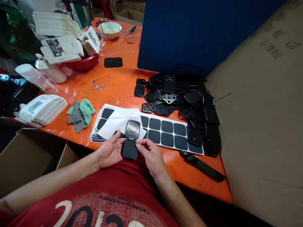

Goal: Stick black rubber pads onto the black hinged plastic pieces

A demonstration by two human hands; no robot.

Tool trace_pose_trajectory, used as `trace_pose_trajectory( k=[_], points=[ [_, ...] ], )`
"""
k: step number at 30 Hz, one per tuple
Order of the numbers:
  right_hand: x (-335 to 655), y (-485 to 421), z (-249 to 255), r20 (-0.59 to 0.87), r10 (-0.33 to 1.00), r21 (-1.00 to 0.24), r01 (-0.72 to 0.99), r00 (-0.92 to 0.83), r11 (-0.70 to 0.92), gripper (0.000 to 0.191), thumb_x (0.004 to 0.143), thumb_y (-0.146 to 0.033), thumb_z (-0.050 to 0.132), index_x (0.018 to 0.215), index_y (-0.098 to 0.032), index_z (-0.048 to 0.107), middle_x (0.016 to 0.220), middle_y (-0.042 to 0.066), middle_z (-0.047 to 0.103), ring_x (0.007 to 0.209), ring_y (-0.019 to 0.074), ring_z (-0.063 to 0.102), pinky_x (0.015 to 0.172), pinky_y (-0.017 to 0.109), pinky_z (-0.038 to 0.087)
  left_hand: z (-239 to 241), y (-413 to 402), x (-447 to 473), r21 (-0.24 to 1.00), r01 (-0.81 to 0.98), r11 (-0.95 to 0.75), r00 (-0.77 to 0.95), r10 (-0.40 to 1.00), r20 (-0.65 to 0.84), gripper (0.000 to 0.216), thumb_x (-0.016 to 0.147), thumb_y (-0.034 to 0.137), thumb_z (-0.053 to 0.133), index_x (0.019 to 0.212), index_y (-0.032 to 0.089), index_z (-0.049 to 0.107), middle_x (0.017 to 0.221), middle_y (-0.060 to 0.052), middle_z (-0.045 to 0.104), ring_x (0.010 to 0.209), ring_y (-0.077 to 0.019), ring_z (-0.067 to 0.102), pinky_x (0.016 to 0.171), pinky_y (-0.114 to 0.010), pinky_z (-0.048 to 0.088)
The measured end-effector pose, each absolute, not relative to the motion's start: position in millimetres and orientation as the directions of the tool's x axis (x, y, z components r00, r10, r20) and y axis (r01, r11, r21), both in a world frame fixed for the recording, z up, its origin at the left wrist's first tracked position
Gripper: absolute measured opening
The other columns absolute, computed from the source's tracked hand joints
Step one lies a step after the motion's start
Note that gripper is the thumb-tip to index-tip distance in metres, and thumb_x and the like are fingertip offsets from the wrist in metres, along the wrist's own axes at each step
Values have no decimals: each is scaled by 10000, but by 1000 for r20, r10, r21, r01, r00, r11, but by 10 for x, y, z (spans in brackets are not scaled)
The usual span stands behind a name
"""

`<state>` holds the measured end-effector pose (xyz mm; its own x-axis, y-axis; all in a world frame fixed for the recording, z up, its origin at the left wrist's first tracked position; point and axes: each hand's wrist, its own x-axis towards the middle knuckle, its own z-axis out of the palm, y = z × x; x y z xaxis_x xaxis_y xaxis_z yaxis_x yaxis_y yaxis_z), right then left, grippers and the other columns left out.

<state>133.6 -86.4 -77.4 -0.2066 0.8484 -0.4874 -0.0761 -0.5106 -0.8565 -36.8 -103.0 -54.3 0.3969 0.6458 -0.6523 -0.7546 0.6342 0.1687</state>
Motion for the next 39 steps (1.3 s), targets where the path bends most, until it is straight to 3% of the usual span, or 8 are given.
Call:
trace_pose_trajectory(
  k=[21, 39],
  points=[
    [1327, -852, -828, -512, 839, -847, -56, -185, -529, 303, 620, -437, 850, 765, -209, 711, 750, -3, 674, 688, 138, 569, 672, 263, 470, -553, -1043, -354, 191, -748, 635, 395, 658, -641, 551, 991, 480, 312, 1183, 52, 602, 976, -169, 714, 950, -227, 674, 957, -357, 459],
    [1333, -865, -860, -417, 893, -909, 91, -168, -407, 265, 691, -449, 792, 790, -218, 707, 776, 10, 680, 729, 165, 580, 702, 290, 474, -624, -1072, -366, 212, -747, 630, 409, 687, -600, 549, 970, 511, 371, 1139, 54, 625, 1051, -184, 696, 1001, -237, 651, 963, -364, 455]
  ],
)
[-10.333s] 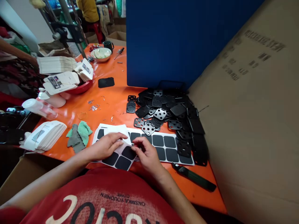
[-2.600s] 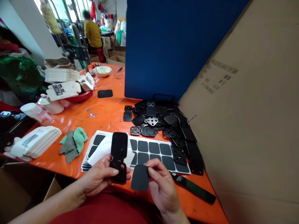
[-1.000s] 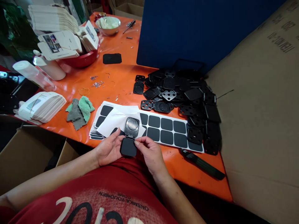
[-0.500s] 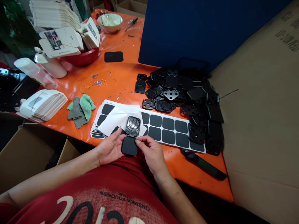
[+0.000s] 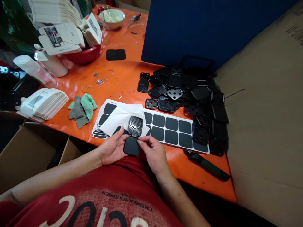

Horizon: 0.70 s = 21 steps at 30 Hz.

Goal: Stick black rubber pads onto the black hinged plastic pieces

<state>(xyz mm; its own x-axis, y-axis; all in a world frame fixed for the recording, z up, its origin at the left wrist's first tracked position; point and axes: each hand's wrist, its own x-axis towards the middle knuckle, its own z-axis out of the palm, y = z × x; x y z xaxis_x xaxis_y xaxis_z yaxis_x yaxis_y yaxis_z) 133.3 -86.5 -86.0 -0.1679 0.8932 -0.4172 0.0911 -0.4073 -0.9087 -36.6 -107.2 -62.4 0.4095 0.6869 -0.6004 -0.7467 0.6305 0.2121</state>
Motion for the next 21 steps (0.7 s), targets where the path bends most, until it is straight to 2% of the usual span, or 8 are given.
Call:
trace_pose_trajectory(
  k=[16, 19, 21],
  points=[
    [1319, -888, -848, -380, 911, -920, 162, -159, -356, 254, 717, -448, 763, 791, -215, 693, 777, 17, 676, 731, 176, 574, 699, 304, 467, -623, -1071, -371, 206, -747, 632, 415, 686, -598, 533, 973, 499, 375, 1101, 52, 634, 1039, -185, 700, 1013, -239, 649, 975, -365, 450],
    [1306, -893, -826, -354, 923, -925, 201, -150, -322, 264, 722, -462, 748, 796, -214, 694, 784, 24, 681, 742, 186, 579, 707, 311, 471, -613, -1075, -364, 204, -755, 624, 404, 687, -604, 478, 956, 488, 439, 1055, 68, 645, 1002, -169, 703, 999, -237, 649, 974, -371, 457],
    [1299, -895, -815, -336, 930, -928, 223, -147, -300, 264, 732, -465, 736, 802, -213, 696, 786, 26, 685, 743, 187, 583, 710, 312, 474, -614, -1081, -358, 218, -759, 614, 380, 689, -617, 360, 955, 392, 481, 978, 77, 654, 941, -150, 706, 948, -222, 656, 969, -371, 463]
  ],
)
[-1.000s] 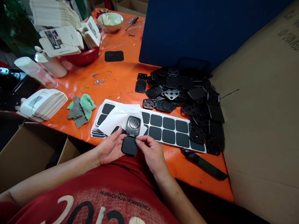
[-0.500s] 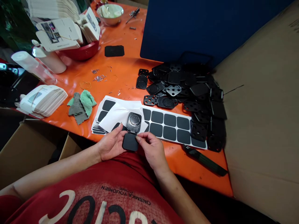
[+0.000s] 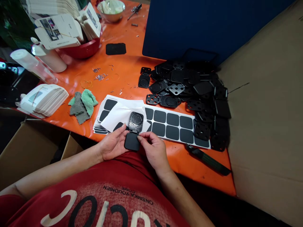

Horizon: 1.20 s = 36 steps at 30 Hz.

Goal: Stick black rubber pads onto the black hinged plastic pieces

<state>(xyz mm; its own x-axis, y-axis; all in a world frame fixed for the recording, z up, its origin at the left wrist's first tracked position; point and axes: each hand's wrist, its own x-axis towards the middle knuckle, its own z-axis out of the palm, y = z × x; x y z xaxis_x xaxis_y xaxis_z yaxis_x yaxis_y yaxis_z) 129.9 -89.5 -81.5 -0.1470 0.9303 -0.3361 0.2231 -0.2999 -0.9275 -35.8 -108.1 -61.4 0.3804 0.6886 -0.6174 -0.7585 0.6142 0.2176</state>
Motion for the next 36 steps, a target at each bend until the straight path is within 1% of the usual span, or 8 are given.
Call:
trace_pose_trajectory(
  k=[4, 9, 13, 19, 25, 29, 33, 36],
  points=[
    [1292, -905, -800, -289, 946, -929, 284, -148, -239, 250, 758, -455, 704, 808, -210, 695, 775, 28, 686, 725, 187, 589, 697, 314, 478, -617, -1095, -352, 263, -757, 598, 331, 698, -635, 108, 846, 66, 526, 835, 84, 632, 854, -112, 693, 824, -171, 655, 959, -356, 472],
    [1279, -948, -773, -189, 968, -912, 396, -163, -112, 200, 824, -418, 644, 840, -223, 680, 767, 27, 693, 690, 189, 605, 685, 321, 486, -593, -1105, -331, 319, -730, 605, 313, 710, -630, 216, 709, -33, 524, 860, 89, 618, 894, -115, 688, 909, -194, 656, 993, -378, 459],
    [1271, -963, -743, 7, 973, -837, 531, -231, 132, 163, 890, -376, 572, 870, -245, 668, 802, 30, 704, 711, 198, 631, 701, 324, 492, -550, -1118, -269, 398, -722, 566, 242, 746, -621, 205, 669, -7, 611, 830, 120, 606, 912, -99, 688, 991, -209, 643, 988, -354, 457],
    [1290, -972, -650, 222, 883, -559, 688, -413, 463, 256, 949, -322, 475, 848, -240, 696, 775, 75, 682, 716, 205, 615, 678, 319, 461, -526, -1153, -232, 569, -647, 508, 140, 812, -566, 229, 644, 97, 729, 848, 141, 635, 841, -46, 694, 879, -184, 651, 860, -298, 492],
    [1365, -928, -635, 250, 900, -635, 641, -358, 431, 169, 888, -371, 620, 933, -230, 702, 739, 61, 676, 671, 204, 624, 649, 312, 462, -509, -1189, -338, 692, -517, 503, 98, 839, -536, 360, 608, 169, 821, 927, 140, 658, 794, -33, 718, 670, -131, 640, 701, -253, 516],
    [1585, -626, -658, 196, 923, -685, 627, -332, 371, 201, 903, -389, 588, 1015, -243, 668, 788, 32, 681, 649, 181, 626, 626, 295, 471, -384, -1262, -605, 749, -373, 548, 33, 814, -580, 366, 571, 251, 866, 875, 148, 689, 678, -25, 709, 550, -126, 617, 572, -227, 503],
    [1863, -149, -647, 254, 894, -494, 746, -369, 448, 184, 909, -342, 552, 982, -225, 675, 895, 65, 674, 802, 220, 633, 679, 314, 473, -190, -1436, -1365, 810, -243, 533, -164, 801, -576, 425, 520, 347, 896, 886, 200, 737, 805, 7, 755, 692, -164, 662, 668, -252, 533],
    [1986, 227, -665, 295, 870, -296, 828, -394, 476, 225, 881, -238, 543, 1057, -187, 674, 1011, 108, 653, 955, 267, 587, 790, 352, 475, 32, -1712, -2152, 765, 69, 641, -353, 733, -582, 341, 539, 391, 884, 846, 319, 753, 803, 150, 745, 727, -136, 642, 680, -224, 490]
  ],
)
